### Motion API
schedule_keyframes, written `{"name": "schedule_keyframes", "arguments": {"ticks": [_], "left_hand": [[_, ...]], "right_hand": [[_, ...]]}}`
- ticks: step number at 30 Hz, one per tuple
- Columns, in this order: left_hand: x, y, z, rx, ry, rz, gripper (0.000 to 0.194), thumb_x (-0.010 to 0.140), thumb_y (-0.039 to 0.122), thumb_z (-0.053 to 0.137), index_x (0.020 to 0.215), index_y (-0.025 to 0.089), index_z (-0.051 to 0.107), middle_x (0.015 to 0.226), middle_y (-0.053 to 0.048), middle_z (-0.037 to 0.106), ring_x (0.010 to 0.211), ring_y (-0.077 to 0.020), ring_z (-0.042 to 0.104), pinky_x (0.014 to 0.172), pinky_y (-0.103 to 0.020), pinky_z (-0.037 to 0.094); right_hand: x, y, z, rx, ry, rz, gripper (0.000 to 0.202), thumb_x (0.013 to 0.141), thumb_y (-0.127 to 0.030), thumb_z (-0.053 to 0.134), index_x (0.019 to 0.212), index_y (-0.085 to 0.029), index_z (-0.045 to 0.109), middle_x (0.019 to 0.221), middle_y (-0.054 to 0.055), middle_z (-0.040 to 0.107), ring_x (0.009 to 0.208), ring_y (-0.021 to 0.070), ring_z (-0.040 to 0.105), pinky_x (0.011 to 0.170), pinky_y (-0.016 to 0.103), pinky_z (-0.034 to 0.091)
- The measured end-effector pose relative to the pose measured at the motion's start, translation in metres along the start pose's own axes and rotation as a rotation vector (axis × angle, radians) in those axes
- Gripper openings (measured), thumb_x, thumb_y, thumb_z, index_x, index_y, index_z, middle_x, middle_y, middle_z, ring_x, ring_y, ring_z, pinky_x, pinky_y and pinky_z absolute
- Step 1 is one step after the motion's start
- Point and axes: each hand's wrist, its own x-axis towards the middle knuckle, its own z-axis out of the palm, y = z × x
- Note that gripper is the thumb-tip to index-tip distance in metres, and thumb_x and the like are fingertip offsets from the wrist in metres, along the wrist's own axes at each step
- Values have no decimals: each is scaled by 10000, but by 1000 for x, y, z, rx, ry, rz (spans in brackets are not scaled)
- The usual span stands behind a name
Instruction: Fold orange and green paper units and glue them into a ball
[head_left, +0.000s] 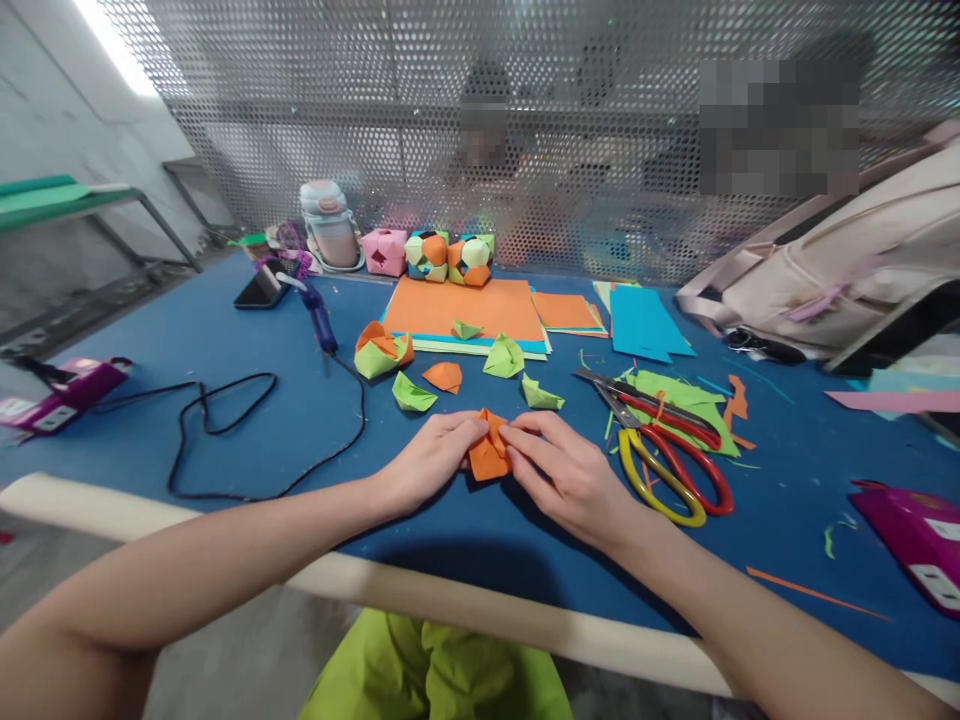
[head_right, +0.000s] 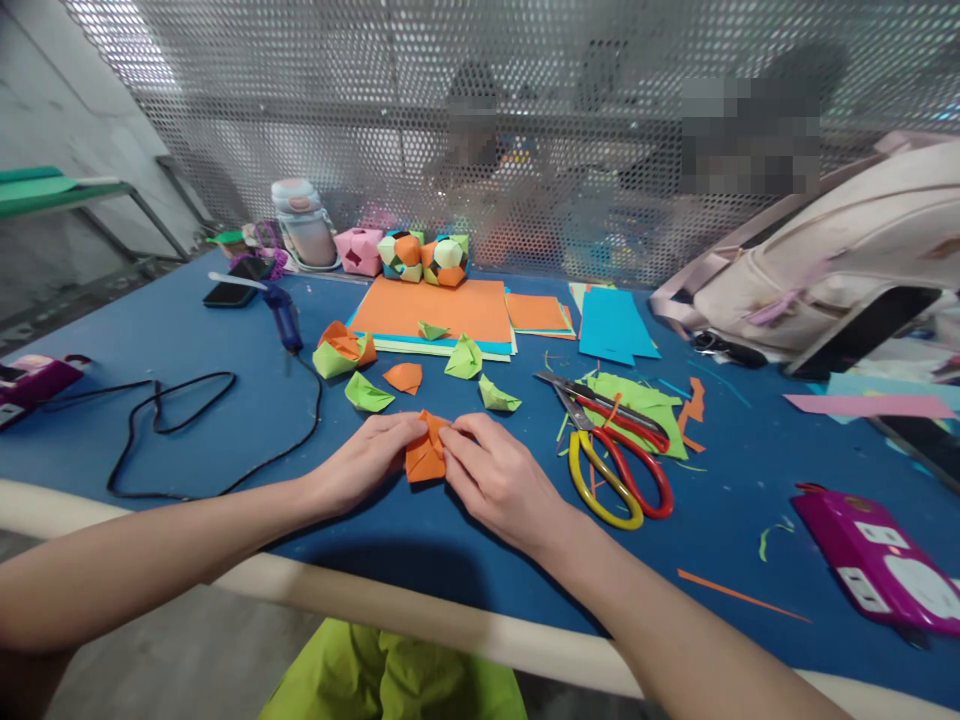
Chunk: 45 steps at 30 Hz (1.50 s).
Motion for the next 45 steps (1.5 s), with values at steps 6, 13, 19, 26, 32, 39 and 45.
{"name": "schedule_keyframes", "arguments": {"ticks": [6, 13, 19, 26, 32, 39, 45], "left_hand": [[1, 0, -2, 223, -2, 54, 273, 828, 353, 490, 835, 120, 632, 750, -10, 602, 701, -127, 528, 653, -232, 423], [-1, 3, 0, 382, 40, 146, 287, 857, 259, 443, 1041, 153, 637, 972, -33, 686, 875, -155, 605, 774, -232, 455], [-2, 1, 2, 479, 62, 178, 298, 834, 250, 477, 1075, 154, 623, 919, -34, 683, 762, -137, 587, 680, -223, 455], [-2, 1, 3, 523, 66, 160, 224, 793, 215, 498, 947, 137, 640, 732, -1, 621, 600, -99, 483, 553, -199, 390], [-2, 0, 3, 541, 78, 191, 230, 786, 164, 458, 899, 140, 658, 821, -29, 676, 710, -131, 566, 657, -223, 430], [-1, 1, 4, 528, 70, 140, 258, 788, 216, 491, 970, 131, 653, 843, -38, 692, 698, -138, 583, 624, -219, 444], [-4, 1, 2, 545, 47, 195, 302, 867, 284, 426, 935, 159, 693, 892, -30, 717, 789, -160, 623, 718, -233, 459]], "right_hand": [[-1, 0, 6, 9, 21, 15, 194, 881, -110, 462, 1035, -160, 568, 938, 111, 579, 862, 181, 583, 762, 307, 517], [5, -2, 6, 195, 61, 426, 65, 807, -183, 568, 870, -171, 568, 773, 30, 616, 687, 140, 592, 644, 250, 499], [9, -2, 4, 266, -22, 533, 109, 811, -208, 540, 747, -177, 623, 659, -5, 632, 596, 125, 565, 573, 230, 451], [7, -4, 6, 176, 50, 416, 129, 819, -169, 526, 714, -181, 599, 654, 9, 620, 599, 128, 565, 594, 238, 445], [7, -6, 6, 156, 43, 363, 146, 811, -154, 531, 670, -184, 553, 606, -10, 562, 557, 113, 523, 558, 220, 420], [5, -4, 7, 116, 56, 292, 154, 817, -122, 518, 680, -185, 550, 638, 1, 571, 590, 118, 542, 579, 230, 422], [5, -3, 5, 128, 65, 278, 158, 831, -134, 503, 694, -187, 561, 651, 12, 577, 608, 126, 554, 588, 239, 433]]}}
